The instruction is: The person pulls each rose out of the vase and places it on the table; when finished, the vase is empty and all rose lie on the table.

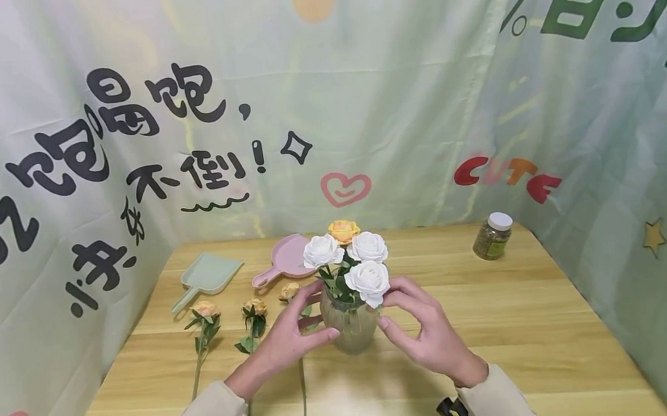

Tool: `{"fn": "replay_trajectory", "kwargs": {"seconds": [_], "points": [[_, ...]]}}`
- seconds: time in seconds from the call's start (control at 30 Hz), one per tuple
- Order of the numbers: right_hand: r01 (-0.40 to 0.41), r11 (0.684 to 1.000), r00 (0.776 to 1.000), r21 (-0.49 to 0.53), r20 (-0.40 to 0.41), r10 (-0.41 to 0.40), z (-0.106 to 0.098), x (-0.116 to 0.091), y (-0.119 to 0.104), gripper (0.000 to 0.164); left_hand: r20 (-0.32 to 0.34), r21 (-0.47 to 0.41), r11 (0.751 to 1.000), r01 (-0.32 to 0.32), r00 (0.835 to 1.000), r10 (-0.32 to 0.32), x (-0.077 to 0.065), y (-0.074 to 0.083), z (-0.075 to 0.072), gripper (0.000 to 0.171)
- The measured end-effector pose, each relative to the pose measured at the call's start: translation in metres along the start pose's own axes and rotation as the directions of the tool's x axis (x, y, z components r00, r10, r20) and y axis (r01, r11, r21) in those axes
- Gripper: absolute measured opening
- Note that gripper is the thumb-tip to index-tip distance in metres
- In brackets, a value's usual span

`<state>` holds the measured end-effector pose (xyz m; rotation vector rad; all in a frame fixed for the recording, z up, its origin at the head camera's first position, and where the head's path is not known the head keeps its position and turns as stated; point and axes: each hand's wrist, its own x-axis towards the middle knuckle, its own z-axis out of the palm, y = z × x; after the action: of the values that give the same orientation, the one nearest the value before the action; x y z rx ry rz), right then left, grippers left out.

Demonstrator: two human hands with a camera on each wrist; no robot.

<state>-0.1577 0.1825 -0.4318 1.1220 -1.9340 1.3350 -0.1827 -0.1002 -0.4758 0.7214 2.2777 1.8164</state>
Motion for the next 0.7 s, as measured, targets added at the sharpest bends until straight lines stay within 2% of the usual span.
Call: {"fn": "replay_trajectory", "kwargs": {"seconds": [0.23, 0.37, 0.43, 0.6, 0.7], "points": [[0.024, 0.988, 0.998, -0.154, 0.065, -0.014, 0.007, 0.010, -0.007, 0.046, -0.002, -0.008, 1.000, -0.001, 1.000, 0.001, 0.000, 0.001, -0.001, 0.087], [0.003, 0.986, 0.998, -0.165, 0.070, 0.009, 0.009, 0.013, -0.009, 0.048, -0.004, -0.010, 1.000, 0.003, 1.000, -0.003, -0.001, 0.002, 0.000, 0.087], [-0.018, 0.989, 0.999, -0.149, 0.043, 0.024, 0.009, 0.016, -0.011, 0.049, -0.002, -0.010, 1.000, 0.006, 1.000, -0.006, -0.001, 0.002, 0.000, 0.086], [-0.070, 0.997, 0.997, -0.014, -0.032, 0.070, 0.005, 0.030, -0.021, 0.046, -0.001, -0.017, 1.000, 0.012, 1.000, -0.012, -0.001, 0.002, 0.000, 0.087], [-0.038, 0.993, 0.996, 0.113, -0.079, 0.047, 0.000, 0.043, -0.025, 0.039, -0.001, -0.022, 1.000, 0.017, 1.000, -0.017, -0.001, 0.002, 0.000, 0.087]]}}
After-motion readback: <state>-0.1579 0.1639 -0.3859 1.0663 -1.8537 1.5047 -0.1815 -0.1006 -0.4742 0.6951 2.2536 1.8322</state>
